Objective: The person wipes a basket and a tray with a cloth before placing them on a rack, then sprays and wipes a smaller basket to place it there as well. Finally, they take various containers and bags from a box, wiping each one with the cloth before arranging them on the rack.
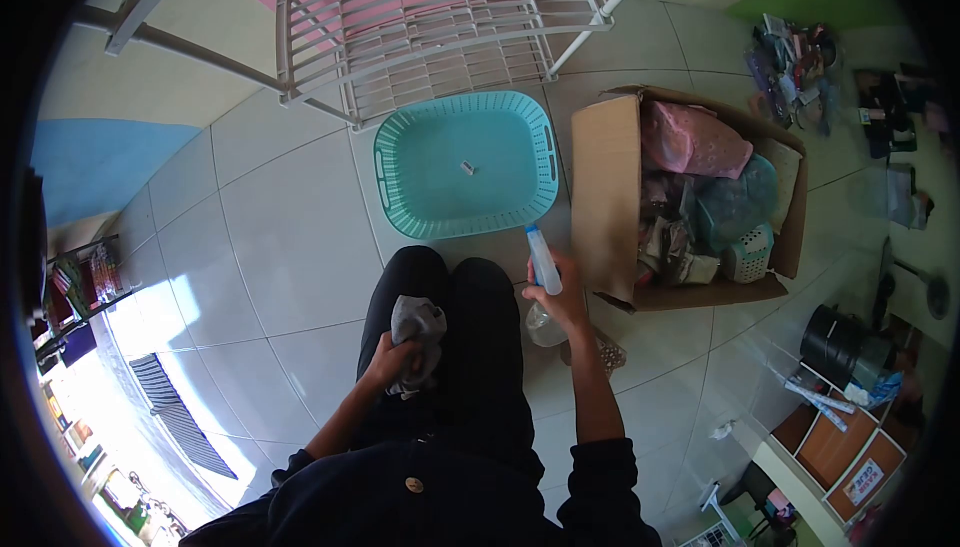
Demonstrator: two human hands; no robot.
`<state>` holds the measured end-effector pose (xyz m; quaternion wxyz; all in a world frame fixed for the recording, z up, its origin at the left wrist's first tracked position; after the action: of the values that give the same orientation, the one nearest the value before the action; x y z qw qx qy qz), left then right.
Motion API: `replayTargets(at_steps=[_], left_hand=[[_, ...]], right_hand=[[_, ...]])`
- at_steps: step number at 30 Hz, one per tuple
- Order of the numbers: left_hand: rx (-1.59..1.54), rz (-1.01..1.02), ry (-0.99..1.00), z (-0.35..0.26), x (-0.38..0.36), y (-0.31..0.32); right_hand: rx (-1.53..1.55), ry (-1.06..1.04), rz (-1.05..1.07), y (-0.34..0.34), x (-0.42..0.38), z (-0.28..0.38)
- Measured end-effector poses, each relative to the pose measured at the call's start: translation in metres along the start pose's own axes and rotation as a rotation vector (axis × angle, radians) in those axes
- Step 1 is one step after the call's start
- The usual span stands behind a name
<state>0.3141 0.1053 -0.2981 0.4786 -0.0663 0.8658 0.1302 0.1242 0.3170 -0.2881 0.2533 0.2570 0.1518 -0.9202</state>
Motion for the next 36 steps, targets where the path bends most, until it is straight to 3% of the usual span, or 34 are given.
replayTargets(at_steps=[4, 6, 10, 13, 15, 18, 21, 23, 25, 29, 31, 32, 34, 35, 36], left_hand=[[0.004, 0.003, 0.009, 0.001, 0.002, 0.000], [0.011, 0.001, 0.004, 0.001, 0.001, 0.001], [-0.023, 0.004, 0.017, -0.002, -0.002, 0.001], [-0.015, 0.012, 0.079, -0.007, -0.001, 0.003], [0.009, 0.011, 0.129, -0.016, -0.001, 0.008], [-0.080, 0.017, 0.110, -0.049, -0.005, 0.035], [-0.079, 0.202, 0.208, -0.081, 0.005, 0.076], [-0.057, 0.254, 0.212, -0.093, 0.009, 0.103], [-0.109, 0.317, 0.478, -0.115, 0.010, 0.127], [-0.064, 0.384, 0.459, -0.115, 0.018, 0.148], [0.095, 0.478, 0.383, -0.130, 0.018, 0.149], [0.098, 0.474, 0.385, -0.139, 0.023, 0.139], [0.396, 0.145, 0.496, -0.163, 0.040, 0.092], [0.386, 0.054, 0.479, -0.162, 0.058, 0.068], [0.574, -0.167, 0.530, -0.170, 0.067, 0.044]], right_hand=[[-0.091, -0.096, 0.032, 0.000, -0.007, 0.008], [0.095, -0.011, -0.070, -0.003, -0.011, 0.013], [0.024, -0.113, -0.104, -0.006, -0.010, -0.005], [0.062, -0.273, -0.292, -0.013, -0.007, -0.034], [-0.023, -0.294, -0.563, -0.018, -0.016, -0.054], [-0.120, -0.254, -0.720, -0.018, -0.027, -0.101], [-0.192, -0.220, -0.801, -0.011, -0.049, -0.089], [-0.469, -0.196, -0.887, 0.000, -0.078, -0.086], [-0.251, -0.098, -0.915, 0.017, -0.116, -0.104], [-0.130, -0.256, -0.861, 0.055, -0.132, 0.010], [-0.472, -0.571, -0.775, 0.059, -0.087, 0.047], [-0.356, -0.473, -0.620, 0.050, -0.063, 0.043], [-0.240, -0.388, -0.355, 0.037, -0.014, 0.054], [-0.247, -0.389, -0.249, 0.034, 0.005, 0.069], [-0.238, -0.253, -0.245, 0.026, 0.026, 0.070]])
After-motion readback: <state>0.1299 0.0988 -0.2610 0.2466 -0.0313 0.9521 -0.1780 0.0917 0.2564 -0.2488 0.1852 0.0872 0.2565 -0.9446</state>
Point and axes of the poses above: each hand's wrist, its own x-axis towards the middle knuckle, its own y-axis out of the palm, z = x × y, the point moved 4 cm from there along x, towards the middle knuckle
